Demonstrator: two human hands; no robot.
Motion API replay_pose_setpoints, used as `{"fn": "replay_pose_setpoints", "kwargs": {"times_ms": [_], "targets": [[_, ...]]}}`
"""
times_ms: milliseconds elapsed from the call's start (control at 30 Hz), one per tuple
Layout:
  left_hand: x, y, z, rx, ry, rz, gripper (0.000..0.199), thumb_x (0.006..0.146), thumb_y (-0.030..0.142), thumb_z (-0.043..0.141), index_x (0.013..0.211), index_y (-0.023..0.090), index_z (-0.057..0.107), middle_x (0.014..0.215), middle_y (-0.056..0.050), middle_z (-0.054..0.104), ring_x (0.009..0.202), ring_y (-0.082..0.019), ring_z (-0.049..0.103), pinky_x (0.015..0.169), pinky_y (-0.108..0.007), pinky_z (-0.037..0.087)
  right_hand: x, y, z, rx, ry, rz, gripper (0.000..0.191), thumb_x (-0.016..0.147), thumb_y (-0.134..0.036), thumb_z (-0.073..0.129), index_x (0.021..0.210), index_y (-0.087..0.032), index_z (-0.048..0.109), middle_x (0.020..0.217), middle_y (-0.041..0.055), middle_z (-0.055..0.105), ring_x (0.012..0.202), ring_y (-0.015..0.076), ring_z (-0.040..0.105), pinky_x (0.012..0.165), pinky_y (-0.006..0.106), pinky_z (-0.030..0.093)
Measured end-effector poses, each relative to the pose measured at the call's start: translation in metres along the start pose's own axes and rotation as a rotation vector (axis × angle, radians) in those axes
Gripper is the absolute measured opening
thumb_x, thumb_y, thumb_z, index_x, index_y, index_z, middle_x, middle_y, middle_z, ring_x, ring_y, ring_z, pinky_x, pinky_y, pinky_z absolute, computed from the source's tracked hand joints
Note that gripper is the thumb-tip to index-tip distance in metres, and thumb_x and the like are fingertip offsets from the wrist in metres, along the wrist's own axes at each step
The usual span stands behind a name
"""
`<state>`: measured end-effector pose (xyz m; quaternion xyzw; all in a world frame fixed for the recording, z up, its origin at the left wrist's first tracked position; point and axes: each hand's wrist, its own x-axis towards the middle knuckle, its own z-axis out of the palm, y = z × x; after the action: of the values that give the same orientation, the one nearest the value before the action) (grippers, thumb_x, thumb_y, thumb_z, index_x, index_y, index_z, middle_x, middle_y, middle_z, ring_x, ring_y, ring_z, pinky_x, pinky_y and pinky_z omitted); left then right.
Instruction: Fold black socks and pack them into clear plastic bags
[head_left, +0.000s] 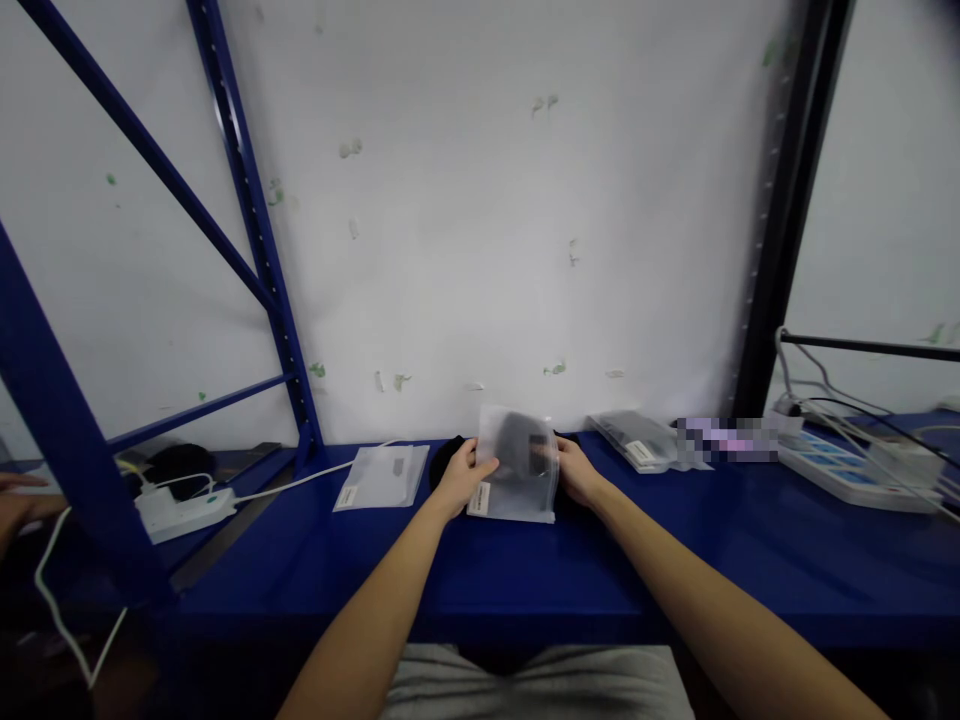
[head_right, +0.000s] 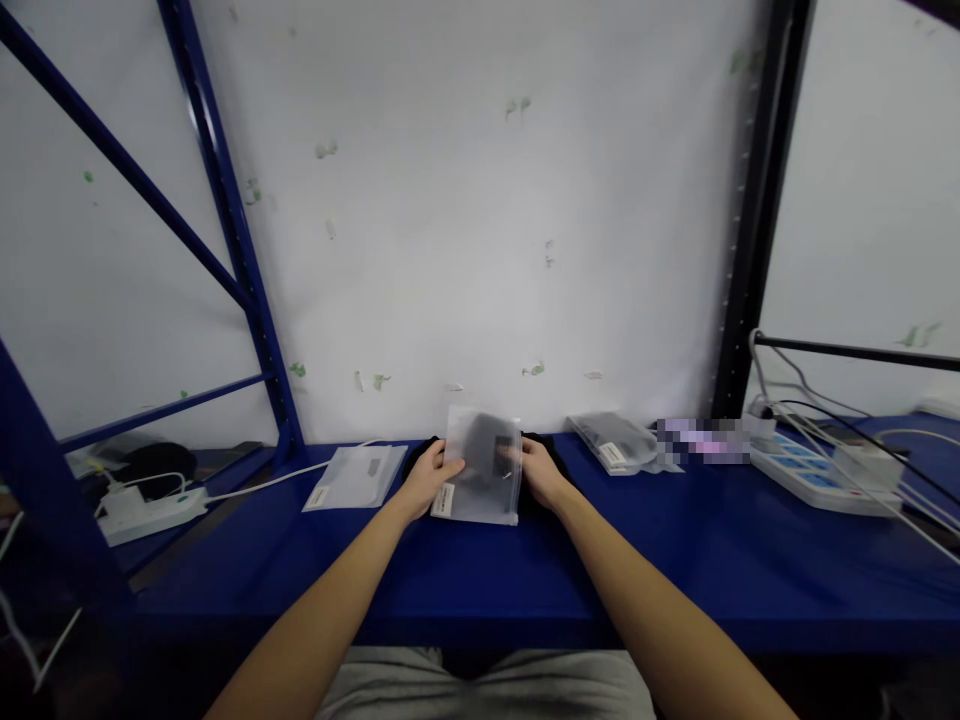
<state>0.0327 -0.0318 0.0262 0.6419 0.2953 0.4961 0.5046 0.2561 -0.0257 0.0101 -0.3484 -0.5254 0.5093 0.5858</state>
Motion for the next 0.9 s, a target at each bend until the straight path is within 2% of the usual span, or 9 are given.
{"fn": "replay_pose_setpoints", "kwargs": {"times_ms": [167, 367, 600, 667, 733, 800, 833, 900], "targets": [[0.010, -0.009, -0.013, 0.071, 0.153, -0.019, 0.033, 0.095, 0.032, 0.064, 0.122, 0.015, 0.058, 0.107, -0.007, 0.068, 0.088, -0.019, 0.068, 0.081, -0.039, 0.057, 0.001, -0.002, -0.005, -0.034, 0.059, 0.036, 0.027, 0.095, -0.039, 0.060, 0.105, -0.015, 0.065, 0.090, 0.0018, 0.071, 0.071, 0.0141, 0.067, 0.069, 0.032, 0.056], [0.017, 0.000, -0.038, 0.226, 0.291, -0.029, 0.031, 0.097, 0.032, 0.061, 0.123, 0.016, 0.058, 0.115, -0.008, 0.063, 0.094, -0.020, 0.066, 0.080, -0.039, 0.057, 0.002, -0.003, -0.006, -0.083, 0.094, 0.083, 0.026, 0.095, -0.036, 0.060, 0.110, -0.015, 0.063, 0.102, 0.0043, 0.068, 0.082, 0.0161, 0.066, 0.073, 0.033, 0.057], [0.010, 0.021, -0.098, 0.576, 0.659, -0.066, 0.032, 0.097, 0.034, 0.060, 0.123, 0.016, 0.058, 0.122, -0.009, 0.061, 0.102, -0.023, 0.064, 0.086, -0.043, 0.055, 0.007, -0.001, -0.017, -0.098, 0.166, 0.108, 0.028, 0.095, -0.035, 0.060, 0.117, -0.017, 0.061, 0.114, 0.0065, 0.065, 0.093, 0.0194, 0.065, 0.079, 0.038, 0.057], [0.003, 0.026, -0.109, 0.710, 0.767, -0.078, 0.034, 0.097, 0.034, 0.060, 0.127, 0.018, 0.057, 0.130, -0.010, 0.057, 0.112, -0.026, 0.059, 0.094, -0.048, 0.050, 0.008, -0.001, -0.018, -0.097, 0.159, 0.116, 0.028, 0.095, -0.035, 0.059, 0.117, -0.017, 0.061, 0.114, 0.0066, 0.065, 0.093, 0.0192, 0.065, 0.079, 0.037, 0.057], [-0.003, 0.028, -0.113, 0.834, 0.843, -0.075, 0.043, 0.097, 0.032, 0.058, 0.137, 0.020, 0.049, 0.143, -0.012, 0.046, 0.128, -0.032, 0.048, 0.105, -0.057, 0.040, 0.008, 0.000, -0.017, -0.098, 0.146, 0.121, 0.027, 0.096, -0.035, 0.059, 0.115, -0.017, 0.062, 0.113, 0.0064, 0.065, 0.091, 0.0185, 0.066, 0.078, 0.037, 0.057], [-0.007, 0.027, -0.111, 0.939, 0.844, -0.059, 0.050, 0.098, 0.028, 0.056, 0.145, 0.018, 0.040, 0.153, -0.016, 0.033, 0.139, -0.037, 0.032, 0.111, -0.064, 0.026, 0.007, 0.001, -0.015, -0.101, 0.134, 0.123, 0.027, 0.096, -0.035, 0.059, 0.115, -0.017, 0.062, 0.111, 0.0061, 0.066, 0.090, 0.0181, 0.066, 0.077, 0.036, 0.057], [-0.007, 0.025, -0.107, 0.984, 0.802, -0.049, 0.050, 0.098, 0.027, 0.056, 0.145, 0.017, 0.039, 0.154, -0.017, 0.030, 0.141, -0.038, 0.028, 0.112, -0.065, 0.022, 0.007, 0.001, -0.014, -0.102, 0.129, 0.123, 0.027, 0.096, -0.035, 0.059, 0.114, -0.016, 0.062, 0.111, 0.0061, 0.066, 0.089, 0.0180, 0.066, 0.077, 0.036, 0.057], [-0.006, 0.018, -0.098, 1.059, 0.640, -0.027, 0.044, 0.097, 0.027, 0.058, 0.138, 0.017, 0.048, 0.149, -0.016, 0.038, 0.138, -0.036, 0.034, 0.111, -0.063, 0.026, 0.007, 0.002, -0.013, -0.106, 0.118, 0.121, 0.027, 0.096, -0.035, 0.060, 0.115, -0.016, 0.062, 0.111, 0.0062, 0.066, 0.090, 0.0181, 0.066, 0.077, 0.036, 0.057]]}}
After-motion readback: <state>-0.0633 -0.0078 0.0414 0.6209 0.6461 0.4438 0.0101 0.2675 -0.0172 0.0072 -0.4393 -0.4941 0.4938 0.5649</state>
